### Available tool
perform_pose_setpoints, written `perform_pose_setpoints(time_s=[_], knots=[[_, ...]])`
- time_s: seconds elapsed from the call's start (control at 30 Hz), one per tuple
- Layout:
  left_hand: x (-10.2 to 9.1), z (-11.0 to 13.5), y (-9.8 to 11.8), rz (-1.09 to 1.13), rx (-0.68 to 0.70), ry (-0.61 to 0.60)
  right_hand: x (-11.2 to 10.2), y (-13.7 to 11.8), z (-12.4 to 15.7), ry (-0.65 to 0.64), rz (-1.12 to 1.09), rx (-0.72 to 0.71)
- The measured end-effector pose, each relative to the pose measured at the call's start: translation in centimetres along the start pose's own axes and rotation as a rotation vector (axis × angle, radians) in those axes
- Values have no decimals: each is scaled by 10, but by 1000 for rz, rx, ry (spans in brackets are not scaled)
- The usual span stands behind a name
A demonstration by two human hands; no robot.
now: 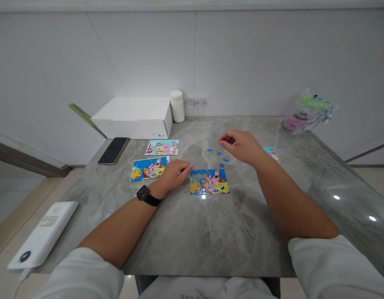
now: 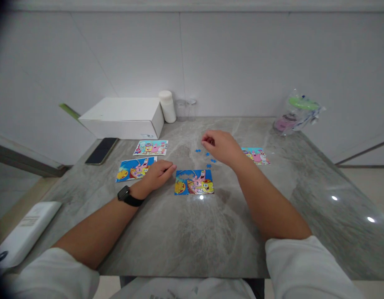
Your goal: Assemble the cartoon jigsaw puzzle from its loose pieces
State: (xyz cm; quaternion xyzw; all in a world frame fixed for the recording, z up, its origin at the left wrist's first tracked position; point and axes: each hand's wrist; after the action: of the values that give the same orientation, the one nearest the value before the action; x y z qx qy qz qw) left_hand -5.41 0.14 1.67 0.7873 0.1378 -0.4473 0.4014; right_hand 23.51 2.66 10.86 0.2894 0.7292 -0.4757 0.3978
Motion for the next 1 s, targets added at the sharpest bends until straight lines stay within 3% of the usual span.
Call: perform_pose_setpoints(time_s=[0.13, 0.23, 0.77, 1.0], knots=[[2, 1, -2, 19, 11, 0, -18, 6, 3, 214, 10, 58], [4, 2, -2, 17, 31, -14, -19, 13, 2, 264, 61, 108], [8, 1, -4, -49, 39, -34, 17, 43, -10, -343, 412, 253], [9, 1, -5, -50, 22, -26, 46, 53, -13, -499, 457, 283]])
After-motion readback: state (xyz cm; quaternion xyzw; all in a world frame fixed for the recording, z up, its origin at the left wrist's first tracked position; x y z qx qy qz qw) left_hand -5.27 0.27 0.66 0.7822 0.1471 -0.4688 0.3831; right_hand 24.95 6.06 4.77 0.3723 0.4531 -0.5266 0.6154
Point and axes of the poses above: each hand's wrist, its own z-axis away from the middle knuckle, its own x-axis out of the palm, y = z × x, and after that the axes turned 2 degrees about -y, right-handed
